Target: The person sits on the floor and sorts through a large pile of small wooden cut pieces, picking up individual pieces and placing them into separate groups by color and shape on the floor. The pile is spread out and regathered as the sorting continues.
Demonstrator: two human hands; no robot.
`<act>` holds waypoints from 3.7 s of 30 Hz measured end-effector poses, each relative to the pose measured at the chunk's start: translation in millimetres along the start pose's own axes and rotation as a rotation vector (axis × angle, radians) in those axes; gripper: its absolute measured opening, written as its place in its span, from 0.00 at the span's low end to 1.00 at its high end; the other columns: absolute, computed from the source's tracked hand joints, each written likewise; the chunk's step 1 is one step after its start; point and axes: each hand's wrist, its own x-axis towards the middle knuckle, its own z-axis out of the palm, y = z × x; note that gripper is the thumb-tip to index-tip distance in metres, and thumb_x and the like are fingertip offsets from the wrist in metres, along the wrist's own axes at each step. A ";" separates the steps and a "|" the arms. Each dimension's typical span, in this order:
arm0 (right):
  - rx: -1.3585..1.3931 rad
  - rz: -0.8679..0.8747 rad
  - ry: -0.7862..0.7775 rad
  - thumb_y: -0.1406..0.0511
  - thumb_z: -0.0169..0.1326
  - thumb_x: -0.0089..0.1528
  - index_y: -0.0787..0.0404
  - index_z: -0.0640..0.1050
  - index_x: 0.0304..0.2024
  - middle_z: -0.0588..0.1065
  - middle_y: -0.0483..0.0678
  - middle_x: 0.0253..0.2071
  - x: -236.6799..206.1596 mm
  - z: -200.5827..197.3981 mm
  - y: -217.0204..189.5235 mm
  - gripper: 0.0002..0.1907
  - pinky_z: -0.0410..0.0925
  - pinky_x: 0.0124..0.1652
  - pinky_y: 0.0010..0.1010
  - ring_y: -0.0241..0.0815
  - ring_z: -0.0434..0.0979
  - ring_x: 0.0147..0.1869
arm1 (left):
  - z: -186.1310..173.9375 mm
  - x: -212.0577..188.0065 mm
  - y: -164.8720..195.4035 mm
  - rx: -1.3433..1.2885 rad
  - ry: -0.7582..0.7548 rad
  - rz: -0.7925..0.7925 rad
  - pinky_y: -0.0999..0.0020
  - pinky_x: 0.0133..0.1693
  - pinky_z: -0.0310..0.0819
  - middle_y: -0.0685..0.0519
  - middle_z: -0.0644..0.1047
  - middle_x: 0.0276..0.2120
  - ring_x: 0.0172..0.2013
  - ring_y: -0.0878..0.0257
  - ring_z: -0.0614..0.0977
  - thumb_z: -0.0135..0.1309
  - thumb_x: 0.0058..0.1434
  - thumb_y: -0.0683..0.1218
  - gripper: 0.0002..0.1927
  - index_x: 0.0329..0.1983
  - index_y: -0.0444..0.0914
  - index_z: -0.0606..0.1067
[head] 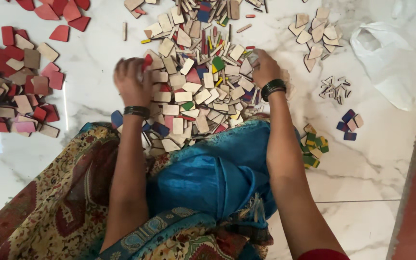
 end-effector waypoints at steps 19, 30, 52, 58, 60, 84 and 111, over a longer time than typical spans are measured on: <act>0.079 -0.440 -0.240 0.79 0.48 0.59 0.54 0.77 0.59 0.78 0.54 0.46 -42.9 54.6 -106.8 0.28 0.72 0.40 0.35 0.46 0.79 0.43 | -3.8 -1.3 0.3 -0.086 -0.276 0.115 0.44 0.71 0.45 0.44 0.65 0.71 0.72 0.44 0.61 0.45 0.72 0.58 0.22 0.66 0.50 0.75; 0.111 -0.172 0.272 0.79 0.49 0.61 0.61 0.80 0.53 0.79 0.55 0.47 24.3 -2.7 -3.2 0.20 0.73 0.48 0.34 0.48 0.81 0.49 | -11.3 2.3 8.7 -0.150 -0.189 0.108 0.46 0.68 0.53 0.47 0.71 0.67 0.69 0.45 0.66 0.53 0.67 0.58 0.21 0.60 0.49 0.79; -0.066 -0.448 0.211 0.82 0.50 0.57 0.62 0.83 0.49 0.77 0.57 0.46 29.7 23.6 -8.5 0.22 0.70 0.51 0.44 0.59 0.76 0.51 | -5.0 48.9 -49.7 -1.016 -0.523 -0.253 0.50 0.69 0.58 0.46 0.77 0.61 0.64 0.49 0.72 0.18 0.66 0.79 0.49 0.77 0.45 0.59; -0.111 -0.464 0.192 0.82 0.47 0.55 0.62 0.80 0.55 0.76 0.58 0.51 32.7 33.8 -17.8 0.28 0.67 0.55 0.45 0.61 0.73 0.55 | 4.6 45.9 -43.2 -0.921 -0.481 -0.249 0.50 0.68 0.62 0.46 0.77 0.61 0.63 0.51 0.73 0.20 0.63 0.80 0.50 0.76 0.46 0.61; -0.085 -0.497 0.186 0.82 0.47 0.52 0.61 0.79 0.55 0.76 0.56 0.52 34.3 47.7 -30.4 0.30 0.67 0.56 0.44 0.60 0.73 0.56 | 5.5 42.9 -35.8 -0.853 -0.462 -0.220 0.50 0.64 0.69 0.49 0.77 0.59 0.63 0.52 0.76 0.26 0.63 0.79 0.47 0.73 0.47 0.64; 0.599 -0.061 0.128 0.81 0.40 0.60 0.63 0.80 0.46 0.82 0.46 0.40 65.3 14.0 1.6 0.21 0.70 0.38 0.22 0.33 0.81 0.40 | 98.6 171.5 72.6 0.010 -0.110 0.359 0.36 0.60 0.57 0.49 0.73 0.58 0.62 0.44 0.67 0.71 0.52 0.55 0.33 0.60 0.47 0.74; 0.718 -0.216 0.161 0.79 0.42 0.64 0.69 0.79 0.46 0.81 0.49 0.41 79.7 9.4 4.0 0.15 0.76 0.45 0.25 0.35 0.83 0.43 | -9.0 -17.3 96.3 -0.017 -0.610 0.602 0.49 0.49 0.72 0.56 0.78 0.48 0.52 0.52 0.76 0.62 0.50 0.47 0.21 0.50 0.53 0.78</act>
